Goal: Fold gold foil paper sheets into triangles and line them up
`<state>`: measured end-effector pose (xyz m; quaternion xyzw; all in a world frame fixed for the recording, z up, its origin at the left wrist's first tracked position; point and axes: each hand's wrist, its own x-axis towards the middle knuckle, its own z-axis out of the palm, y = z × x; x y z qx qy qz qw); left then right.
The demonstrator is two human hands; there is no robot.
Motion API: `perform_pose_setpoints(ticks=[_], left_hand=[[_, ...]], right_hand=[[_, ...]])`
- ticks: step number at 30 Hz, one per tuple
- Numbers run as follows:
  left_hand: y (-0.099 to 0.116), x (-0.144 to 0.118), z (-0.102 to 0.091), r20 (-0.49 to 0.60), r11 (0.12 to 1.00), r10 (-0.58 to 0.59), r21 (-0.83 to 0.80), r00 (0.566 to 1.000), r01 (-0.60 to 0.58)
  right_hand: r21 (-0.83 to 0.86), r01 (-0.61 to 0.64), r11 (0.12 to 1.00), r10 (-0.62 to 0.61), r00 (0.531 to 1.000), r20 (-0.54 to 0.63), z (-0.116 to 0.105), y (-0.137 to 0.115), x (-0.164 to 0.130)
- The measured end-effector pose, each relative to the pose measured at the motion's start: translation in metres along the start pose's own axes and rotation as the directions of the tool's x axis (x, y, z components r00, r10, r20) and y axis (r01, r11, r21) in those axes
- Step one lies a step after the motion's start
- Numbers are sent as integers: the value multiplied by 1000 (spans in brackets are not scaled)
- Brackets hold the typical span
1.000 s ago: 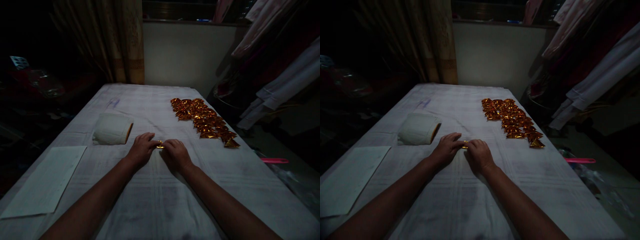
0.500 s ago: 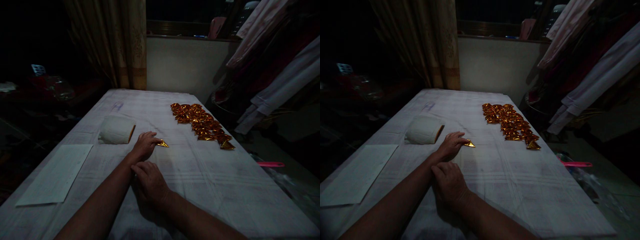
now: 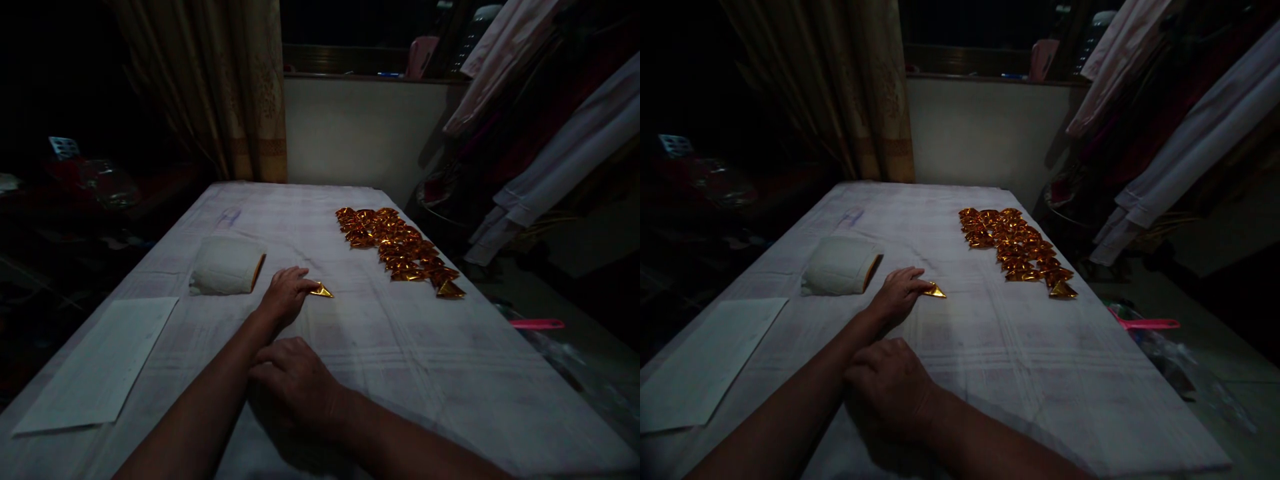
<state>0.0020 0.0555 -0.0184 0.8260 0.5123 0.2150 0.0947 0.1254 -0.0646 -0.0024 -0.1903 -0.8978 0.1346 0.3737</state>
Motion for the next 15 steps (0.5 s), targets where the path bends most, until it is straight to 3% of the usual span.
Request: perform_pose_setpoints(ticks=[2,4,7,11,15], left_hand=[[0,0,0,2,1000,-14,0,1000,14],[2,0,1,3,999,-32,0,999,32],[9,-3,3,-13,997,-82,2,997,83],[21,-11,5,-33,989,-148,3,988,148],[26,-15,5,-32,986,-168,-1,985,169]], right_hand=[[-55,-42,998,42,999,-10,-13,19,-2],[-172,-215,961,209,977,-52,-27,43,-5],[-367,-491,790,510,859,-52,-44,70,-13],[-503,-540,675,671,733,114,-47,76,-18],[-509,-528,680,697,681,225,-49,74,-14]])
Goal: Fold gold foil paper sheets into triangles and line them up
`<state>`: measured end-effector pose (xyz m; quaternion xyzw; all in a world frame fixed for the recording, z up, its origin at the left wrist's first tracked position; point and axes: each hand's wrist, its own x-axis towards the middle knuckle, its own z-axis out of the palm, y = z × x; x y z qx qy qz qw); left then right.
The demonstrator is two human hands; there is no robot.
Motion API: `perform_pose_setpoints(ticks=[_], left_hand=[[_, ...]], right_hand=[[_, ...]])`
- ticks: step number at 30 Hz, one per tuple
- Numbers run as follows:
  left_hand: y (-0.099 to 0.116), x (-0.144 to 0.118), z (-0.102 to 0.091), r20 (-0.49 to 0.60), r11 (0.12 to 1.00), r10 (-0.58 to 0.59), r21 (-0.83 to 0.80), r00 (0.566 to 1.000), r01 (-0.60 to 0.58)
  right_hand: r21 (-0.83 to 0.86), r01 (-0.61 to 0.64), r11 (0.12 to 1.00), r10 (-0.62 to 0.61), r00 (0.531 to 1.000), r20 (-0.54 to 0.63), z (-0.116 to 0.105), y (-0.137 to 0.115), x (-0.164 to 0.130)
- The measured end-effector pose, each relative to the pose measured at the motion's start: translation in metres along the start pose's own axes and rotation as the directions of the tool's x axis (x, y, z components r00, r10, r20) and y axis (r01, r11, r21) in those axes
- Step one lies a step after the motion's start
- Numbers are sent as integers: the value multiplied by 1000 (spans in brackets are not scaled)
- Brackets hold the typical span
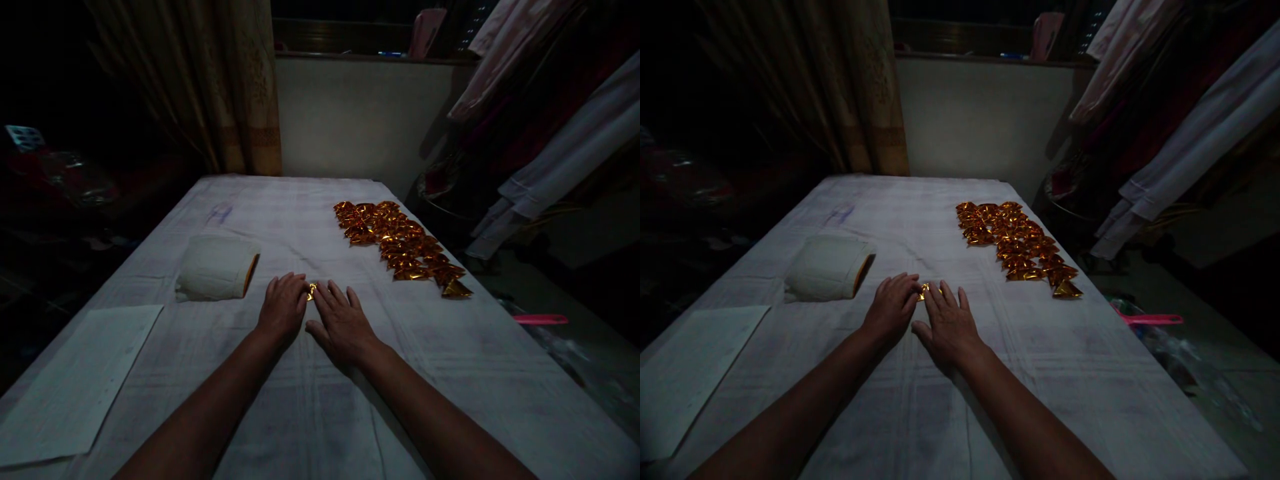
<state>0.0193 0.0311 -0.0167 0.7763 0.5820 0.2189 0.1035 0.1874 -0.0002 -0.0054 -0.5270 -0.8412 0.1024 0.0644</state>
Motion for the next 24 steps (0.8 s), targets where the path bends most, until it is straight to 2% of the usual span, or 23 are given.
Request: perform_pose_setpoints(ticks=[7,10,12,14,20,24], left_hand=[[3,-2,-5,-14,1000,-1,22,1000,1],[8,-11,-5,-17,988,110,115,994,-107],[9,-17,-6,22,966,193,168,981,-194],[8,-23,-7,67,952,225,198,972,-234],[-6,-34,-18,89,930,250,256,964,-265],[-7,-34,-19,82,926,251,270,964,-264]], right_hand=[[-28,-106,994,106,994,20,-6,9,1],[-20,-116,993,117,993,30,-5,9,1],[-15,-114,993,114,993,20,-3,9,1],[-11,-109,994,109,994,7,-2,9,1],[-1,-108,994,108,994,-10,-3,9,0],[-24,-85,996,84,996,-37,-3,8,4]])
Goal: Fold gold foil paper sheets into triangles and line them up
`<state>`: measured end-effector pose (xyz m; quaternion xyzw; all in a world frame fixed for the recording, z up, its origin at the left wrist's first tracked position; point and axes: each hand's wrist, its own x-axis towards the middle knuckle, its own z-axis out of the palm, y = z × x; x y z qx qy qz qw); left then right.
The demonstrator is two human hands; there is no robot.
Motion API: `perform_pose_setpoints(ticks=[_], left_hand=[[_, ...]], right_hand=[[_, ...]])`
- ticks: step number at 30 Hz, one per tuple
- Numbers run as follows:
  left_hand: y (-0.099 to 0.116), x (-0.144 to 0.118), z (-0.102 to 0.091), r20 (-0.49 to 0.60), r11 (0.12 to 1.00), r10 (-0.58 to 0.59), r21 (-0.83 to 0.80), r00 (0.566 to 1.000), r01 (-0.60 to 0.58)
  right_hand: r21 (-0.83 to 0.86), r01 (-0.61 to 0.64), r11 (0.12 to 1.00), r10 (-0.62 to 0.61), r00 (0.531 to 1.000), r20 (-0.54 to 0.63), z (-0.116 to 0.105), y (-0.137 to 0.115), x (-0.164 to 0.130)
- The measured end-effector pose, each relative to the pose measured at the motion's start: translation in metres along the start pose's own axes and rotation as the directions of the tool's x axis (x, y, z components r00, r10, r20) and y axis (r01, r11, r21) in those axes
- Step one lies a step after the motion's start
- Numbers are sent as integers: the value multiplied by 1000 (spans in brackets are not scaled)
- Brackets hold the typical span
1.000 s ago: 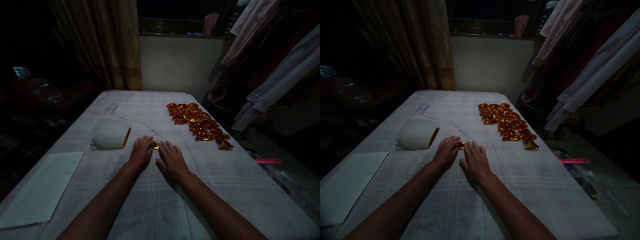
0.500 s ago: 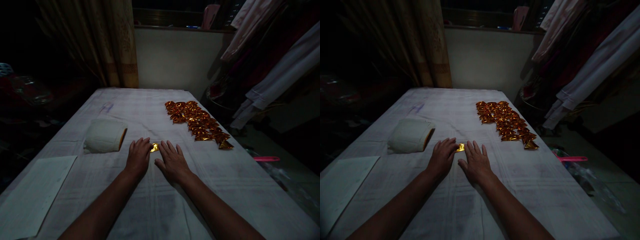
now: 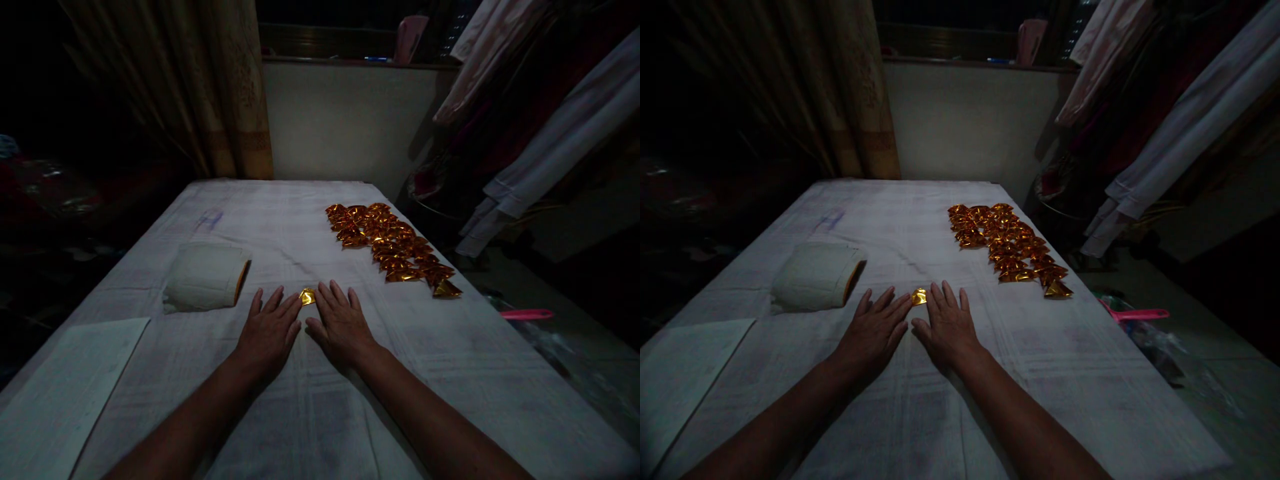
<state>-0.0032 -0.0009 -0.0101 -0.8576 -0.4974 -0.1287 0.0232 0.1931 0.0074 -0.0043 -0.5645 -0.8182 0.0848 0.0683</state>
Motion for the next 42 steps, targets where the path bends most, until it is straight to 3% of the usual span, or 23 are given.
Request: perform_pose_setpoints(ticks=[5,15,23,33,42], left_hand=[[0,3,0,-8,999,-48,10,999,48],[-1,5,0,-49,998,-65,12,997,65],[-2,29,-4,-84,992,-45,-122,995,34],[-5,42,-2,-55,999,7,-39,998,-9],[-13,39,-4,-135,998,53,-32,989,-57]], right_hand=[[-41,134,990,-133,991,23,-2,1,15],[-63,-84,994,89,993,72,-6,15,14],[-50,-80,996,81,996,23,-2,15,11],[5,-73,997,73,997,2,-3,17,10],[129,122,984,-98,979,-177,-6,28,17]])
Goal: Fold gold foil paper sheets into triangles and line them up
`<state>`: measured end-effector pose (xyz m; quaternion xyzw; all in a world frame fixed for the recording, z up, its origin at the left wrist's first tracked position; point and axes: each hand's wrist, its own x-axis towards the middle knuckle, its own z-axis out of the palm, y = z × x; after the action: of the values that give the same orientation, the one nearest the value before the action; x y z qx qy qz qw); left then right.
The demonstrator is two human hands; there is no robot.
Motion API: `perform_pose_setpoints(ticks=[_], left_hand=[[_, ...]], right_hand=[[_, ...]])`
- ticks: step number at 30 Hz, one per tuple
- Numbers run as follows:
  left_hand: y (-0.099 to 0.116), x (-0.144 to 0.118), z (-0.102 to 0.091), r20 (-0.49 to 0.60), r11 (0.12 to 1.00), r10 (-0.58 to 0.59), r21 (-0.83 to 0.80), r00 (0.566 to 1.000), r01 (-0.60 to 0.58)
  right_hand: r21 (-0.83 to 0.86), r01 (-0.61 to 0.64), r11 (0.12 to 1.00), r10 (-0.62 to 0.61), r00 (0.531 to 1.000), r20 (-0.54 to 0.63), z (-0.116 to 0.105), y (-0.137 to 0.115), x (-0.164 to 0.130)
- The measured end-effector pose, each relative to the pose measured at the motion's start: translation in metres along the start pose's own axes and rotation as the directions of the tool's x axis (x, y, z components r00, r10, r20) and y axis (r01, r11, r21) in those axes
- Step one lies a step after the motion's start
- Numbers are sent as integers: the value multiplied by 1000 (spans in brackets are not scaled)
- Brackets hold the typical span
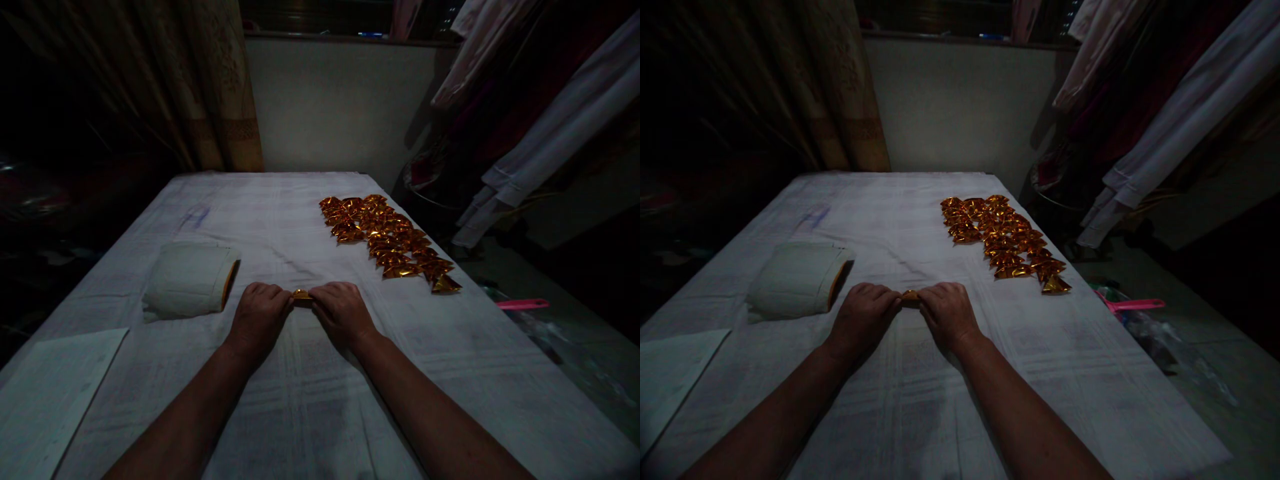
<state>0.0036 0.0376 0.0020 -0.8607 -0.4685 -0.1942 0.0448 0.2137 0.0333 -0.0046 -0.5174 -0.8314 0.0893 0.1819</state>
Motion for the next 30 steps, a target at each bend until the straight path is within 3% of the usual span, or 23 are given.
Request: perform_pose_setpoints(ticks=[5,8,16,18,20,22,25,30], left_hand=[[3,-6,6,-38,961,-138,-248,990,125],[5,-7,8,-29,963,-182,-206,983,172],[21,-19,-6,44,999,12,-38,999,-11],[26,-24,-6,53,1000,14,20,998,-15],[29,-28,-5,61,999,8,49,998,-11],[30,-29,-4,76,998,8,58,997,-13],[28,-29,-6,90,998,18,64,996,-24],[26,-29,-8,90,999,13,48,996,-18]], right_hand=[[96,-100,990,106,992,-69,-1,-4,2],[74,-207,976,214,971,-108,4,-6,1],[15,-278,961,276,947,-162,7,-9,2],[-22,-196,980,192,974,-118,6,-13,-3],[-53,-54,997,54,999,1,7,-19,-9],[-54,63,997,-54,987,154,6,-25,-17],[-78,21,997,-1,968,250,3,-28,-24],[-147,-106,983,142,955,261,-3,-19,-25]])
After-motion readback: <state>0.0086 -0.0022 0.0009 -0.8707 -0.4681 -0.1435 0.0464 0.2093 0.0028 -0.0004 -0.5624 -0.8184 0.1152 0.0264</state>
